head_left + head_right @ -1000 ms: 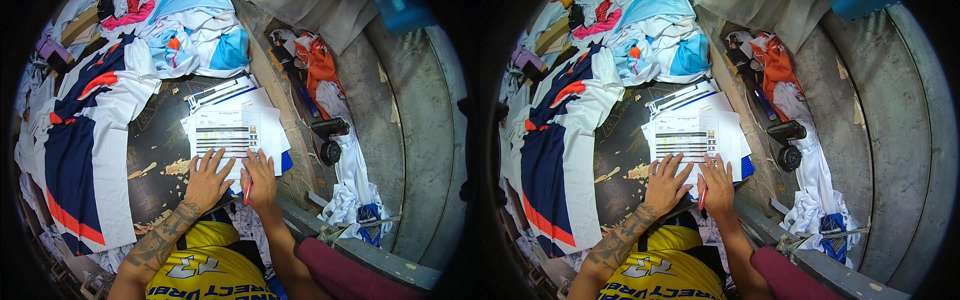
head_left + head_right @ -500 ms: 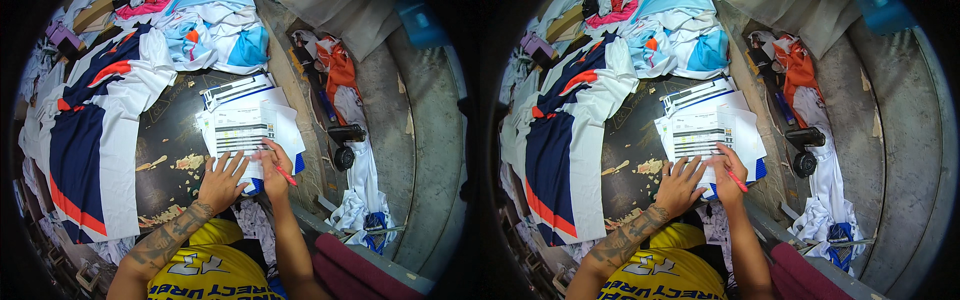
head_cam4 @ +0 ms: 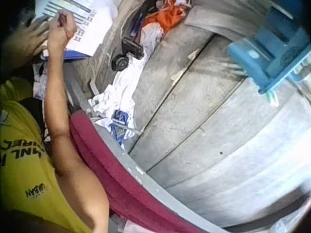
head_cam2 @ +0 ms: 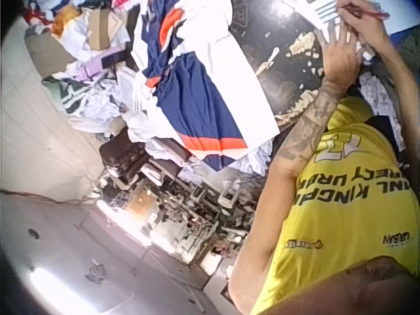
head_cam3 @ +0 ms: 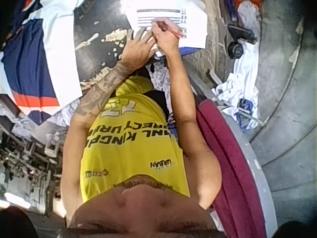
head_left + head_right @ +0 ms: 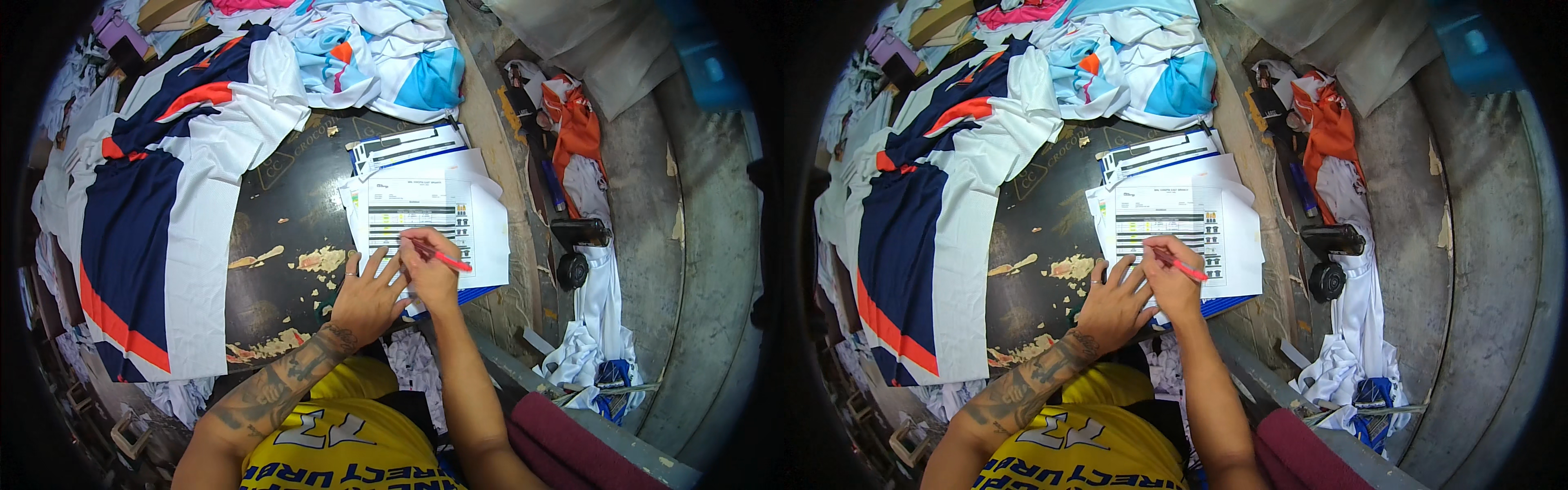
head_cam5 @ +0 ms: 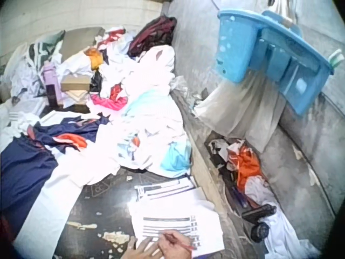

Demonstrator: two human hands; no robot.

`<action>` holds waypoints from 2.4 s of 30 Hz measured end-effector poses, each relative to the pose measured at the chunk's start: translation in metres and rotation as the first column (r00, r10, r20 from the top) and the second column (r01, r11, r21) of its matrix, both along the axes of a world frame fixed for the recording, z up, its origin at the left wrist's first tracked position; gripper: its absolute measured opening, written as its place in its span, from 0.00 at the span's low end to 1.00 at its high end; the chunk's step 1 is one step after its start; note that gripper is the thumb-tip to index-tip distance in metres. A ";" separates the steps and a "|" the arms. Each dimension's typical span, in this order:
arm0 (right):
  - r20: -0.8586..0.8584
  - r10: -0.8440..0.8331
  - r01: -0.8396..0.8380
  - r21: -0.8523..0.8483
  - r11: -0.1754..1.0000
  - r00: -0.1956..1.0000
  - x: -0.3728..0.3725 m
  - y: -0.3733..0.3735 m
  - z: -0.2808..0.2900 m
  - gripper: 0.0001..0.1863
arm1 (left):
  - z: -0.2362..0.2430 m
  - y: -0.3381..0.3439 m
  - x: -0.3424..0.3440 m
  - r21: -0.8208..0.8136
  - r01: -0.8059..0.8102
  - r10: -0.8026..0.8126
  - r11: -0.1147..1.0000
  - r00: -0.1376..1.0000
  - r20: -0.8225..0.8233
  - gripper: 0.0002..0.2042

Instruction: The person cuts a large piece of white fabric with a blue and red design using shears on a cluttered table. They repeatedly fold the fabric, cut along edges, and stack the cut pieces while occasionally consulting a paper document.

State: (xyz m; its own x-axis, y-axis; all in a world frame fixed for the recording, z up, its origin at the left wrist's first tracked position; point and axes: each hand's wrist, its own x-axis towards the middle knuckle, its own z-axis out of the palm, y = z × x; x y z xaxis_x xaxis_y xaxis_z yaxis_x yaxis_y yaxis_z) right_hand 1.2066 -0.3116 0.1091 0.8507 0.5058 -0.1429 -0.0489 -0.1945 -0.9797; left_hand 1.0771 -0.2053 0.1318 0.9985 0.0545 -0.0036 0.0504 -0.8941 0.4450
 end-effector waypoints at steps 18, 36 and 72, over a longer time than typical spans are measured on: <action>0.508 -0.060 0.170 -0.172 0.970 0.859 0.015 -0.033 0.065 0.09 | 0.006 -0.007 0.008 -0.013 0.011 -0.010 1.000 0.999 0.043 0.35; 0.495 0.131 0.185 -0.539 0.822 0.859 -0.033 0.044 0.095 0.11 | -0.093 0.272 -0.538 0.494 -0.854 0.986 -0.165 -0.126 0.112 0.35; 0.378 0.827 -0.207 -0.846 0.491 0.416 -0.143 0.421 0.031 0.44 | -0.113 0.745 -0.351 0.248 -0.892 0.916 0.378 0.399 0.035 0.52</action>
